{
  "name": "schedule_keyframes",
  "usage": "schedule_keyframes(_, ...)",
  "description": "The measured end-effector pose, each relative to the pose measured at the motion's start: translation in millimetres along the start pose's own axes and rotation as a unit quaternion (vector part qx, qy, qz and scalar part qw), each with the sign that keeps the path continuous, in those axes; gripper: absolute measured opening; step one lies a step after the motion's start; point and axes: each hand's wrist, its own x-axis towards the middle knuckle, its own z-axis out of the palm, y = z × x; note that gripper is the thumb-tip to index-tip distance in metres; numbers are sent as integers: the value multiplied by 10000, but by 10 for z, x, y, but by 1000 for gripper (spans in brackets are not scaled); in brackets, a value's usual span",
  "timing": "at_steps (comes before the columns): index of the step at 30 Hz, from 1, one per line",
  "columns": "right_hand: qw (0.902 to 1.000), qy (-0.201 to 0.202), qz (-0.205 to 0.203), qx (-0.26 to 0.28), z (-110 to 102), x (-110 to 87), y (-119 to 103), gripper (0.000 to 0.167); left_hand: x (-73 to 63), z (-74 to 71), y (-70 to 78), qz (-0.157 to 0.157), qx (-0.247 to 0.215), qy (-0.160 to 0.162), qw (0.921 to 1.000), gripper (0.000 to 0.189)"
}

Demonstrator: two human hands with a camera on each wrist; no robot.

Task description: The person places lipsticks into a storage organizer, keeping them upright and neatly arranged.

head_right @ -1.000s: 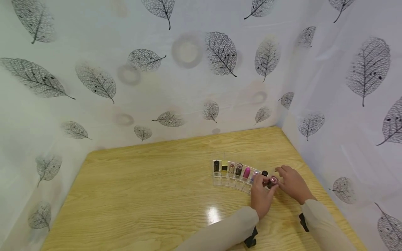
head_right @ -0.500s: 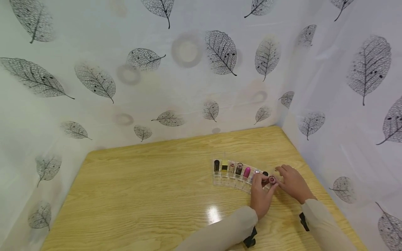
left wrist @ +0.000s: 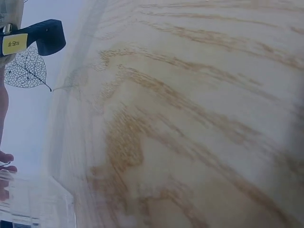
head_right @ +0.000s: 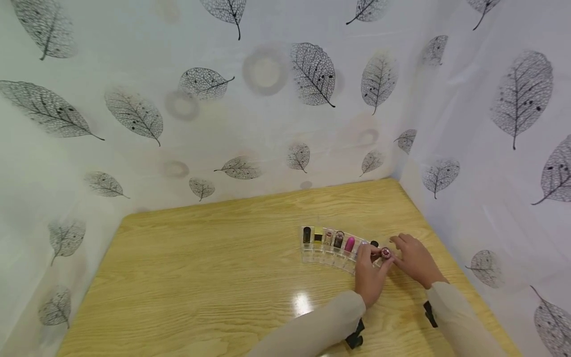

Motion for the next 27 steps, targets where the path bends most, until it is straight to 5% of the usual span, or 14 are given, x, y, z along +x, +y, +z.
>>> schedule_keyframes(12, 9999, -43, 63, 91, -20, 8, -23, 28, -45, -38, -36, -164, 278, -133, 9994, 28)
schedule_keyframes(27, 9993, -33, 300, 223, -2, 13, -33, 28, -117, 24, -67, -243, 875, -113, 9958, 30)
